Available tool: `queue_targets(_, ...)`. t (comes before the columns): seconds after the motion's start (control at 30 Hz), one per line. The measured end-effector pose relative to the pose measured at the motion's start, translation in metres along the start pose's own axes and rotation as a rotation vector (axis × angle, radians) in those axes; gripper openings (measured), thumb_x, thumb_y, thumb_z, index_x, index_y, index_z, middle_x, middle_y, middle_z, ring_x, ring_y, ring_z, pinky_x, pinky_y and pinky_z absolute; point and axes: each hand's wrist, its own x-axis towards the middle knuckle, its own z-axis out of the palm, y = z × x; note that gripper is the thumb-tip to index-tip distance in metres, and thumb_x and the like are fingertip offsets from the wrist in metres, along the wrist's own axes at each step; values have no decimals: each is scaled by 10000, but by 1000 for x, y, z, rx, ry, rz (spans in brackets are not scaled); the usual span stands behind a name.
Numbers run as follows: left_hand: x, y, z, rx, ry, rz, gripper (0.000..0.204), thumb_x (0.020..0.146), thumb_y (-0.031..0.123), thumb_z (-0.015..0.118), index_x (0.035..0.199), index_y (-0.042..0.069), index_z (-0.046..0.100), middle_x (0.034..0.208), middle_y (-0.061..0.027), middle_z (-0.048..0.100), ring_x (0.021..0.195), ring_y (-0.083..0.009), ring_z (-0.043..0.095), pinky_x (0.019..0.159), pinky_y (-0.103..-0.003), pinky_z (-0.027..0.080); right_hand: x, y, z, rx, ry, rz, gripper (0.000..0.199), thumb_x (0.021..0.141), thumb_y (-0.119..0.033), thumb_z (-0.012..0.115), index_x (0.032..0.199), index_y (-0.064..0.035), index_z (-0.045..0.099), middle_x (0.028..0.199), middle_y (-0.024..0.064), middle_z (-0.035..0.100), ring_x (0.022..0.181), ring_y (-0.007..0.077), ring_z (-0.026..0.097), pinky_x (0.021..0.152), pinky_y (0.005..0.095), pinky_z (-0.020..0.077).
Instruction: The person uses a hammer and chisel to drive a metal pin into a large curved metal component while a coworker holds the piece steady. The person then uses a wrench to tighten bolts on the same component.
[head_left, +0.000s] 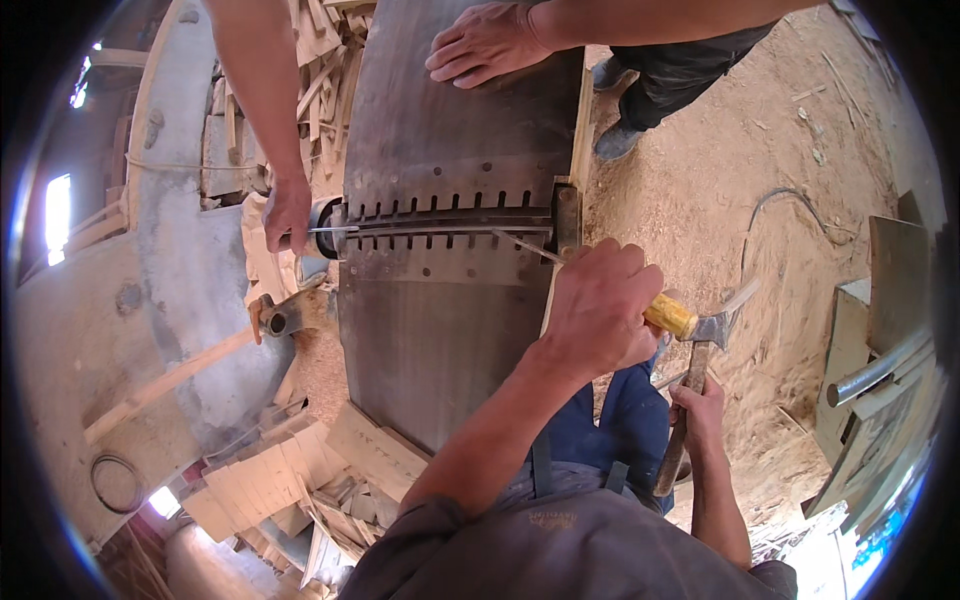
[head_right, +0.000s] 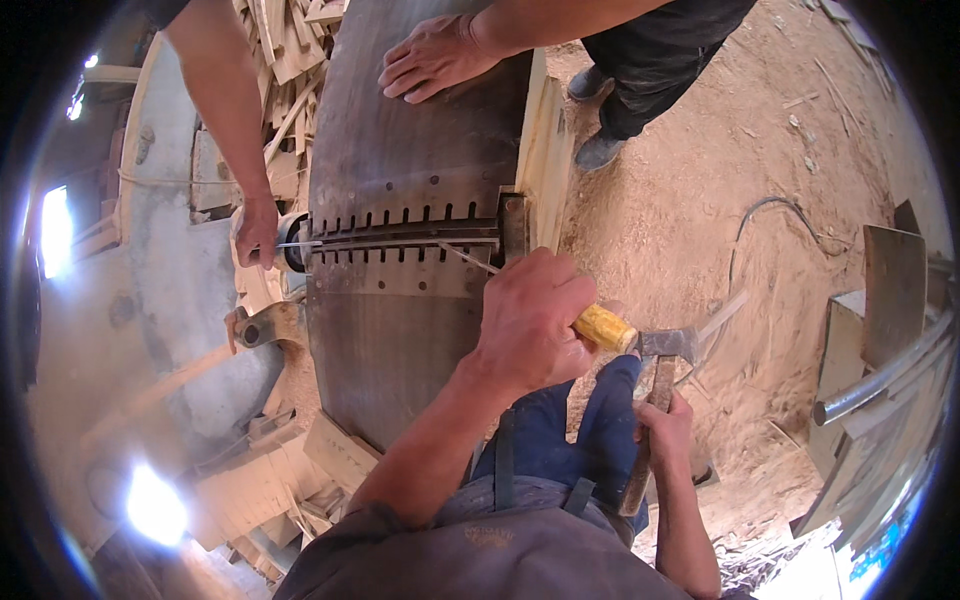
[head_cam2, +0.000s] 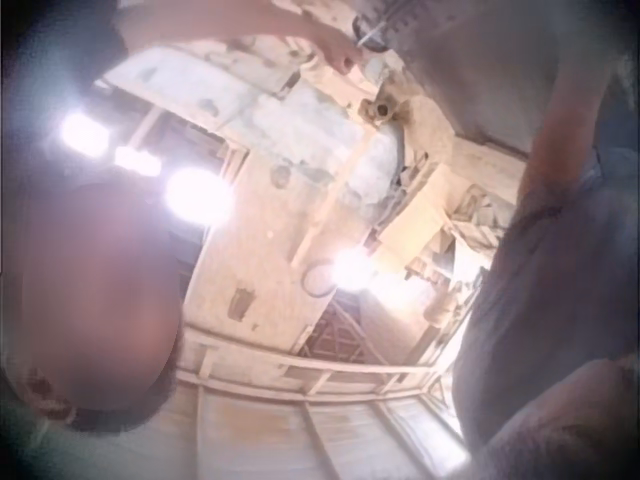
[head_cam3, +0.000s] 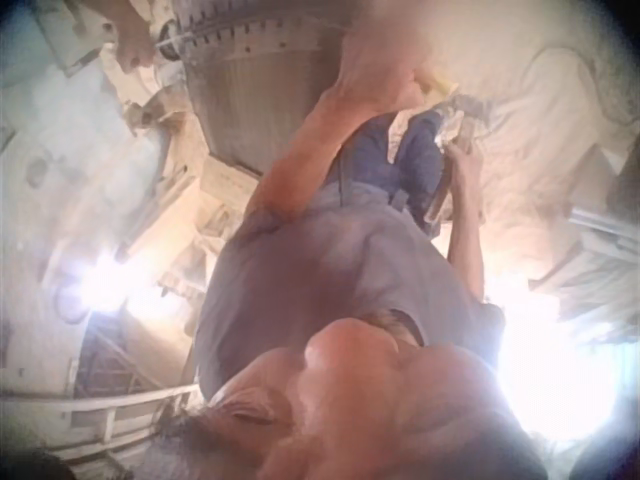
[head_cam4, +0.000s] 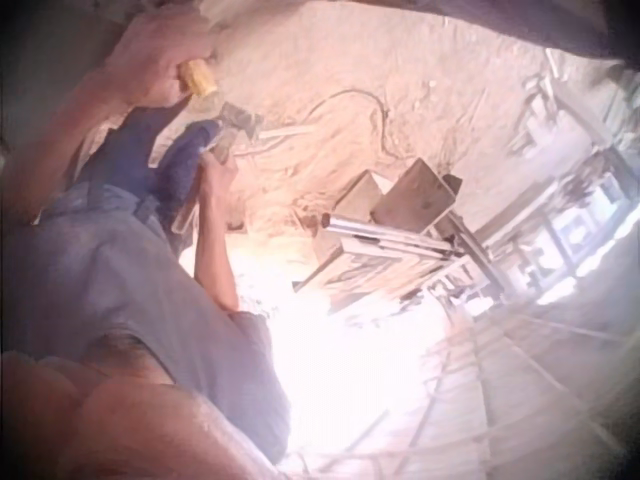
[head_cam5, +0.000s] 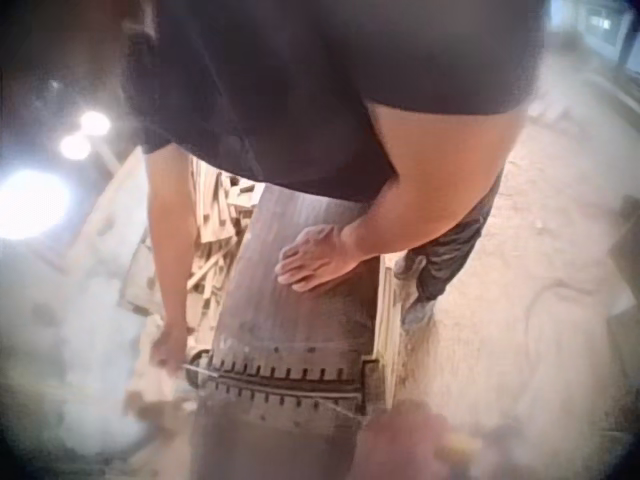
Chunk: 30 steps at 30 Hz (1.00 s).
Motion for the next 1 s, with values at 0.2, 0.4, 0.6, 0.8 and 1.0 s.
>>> queue_targets(0.2, 5, -16, 4, -65, 54, -6, 364, 681, 202, 872, 653, 113, 519, 696, -69, 495, 671, -299, 570, 588, -416, 474, -12, -17, 18, -5, 14, -35, 166, 812, -34, 719, 886, -44, 571, 647, 32, 550, 436, 149, 530, 409, 281, 437)
queue_targets(0.4, 13, -28, 3, -56, 136, -32, 394, 691, 203, 875, 636, 100, 499, 679, -76, 493, 642, -309, 566, 555, -425, 459, -25, -25, 22, 40, 74, -55, 153, 820, -37, 720, 889, -51, 584, 651, 23, 563, 461, 143, 544, 441, 279, 442)
queue_targets(0.6, 26, -28, 5, -35, 206, -97, 426, 704, 236, 889, 632, 97, 493, 661, -79, 490, 625, -304, 566, 535, -423, 448, -29, -35, 31, 159, 93, -223, 249, 853, -105, 783, 975, -50, 573, 686, 24, 551, 500, 144, 551, 464, 288, 464)
queue_targets(0.8, 37, -32, 6, -18, 225, -149, 433, 736, 261, 888, 622, 91, 506, 617, -87, 510, 562, -321, 561, 492, -424, 433, -47, -85, 52, 160, 60, -444, 306, 922, -197, 788, 1055, -28, 570, 730, 31, 572, 522, 125, 568, 461, 260, 475)
queue_targets(1.0, 48, -35, 10, -12, 288, -195, 422, 749, 260, 878, 624, 84, 515, 621, -95, 536, 563, -334, 578, 487, -431, 429, -55, -128, 76, 86, 48, -640, 232, 942, -107, 747, 1051, -16, 564, 756, 33, 597, 551, 102, 574, 483, 235, 463)
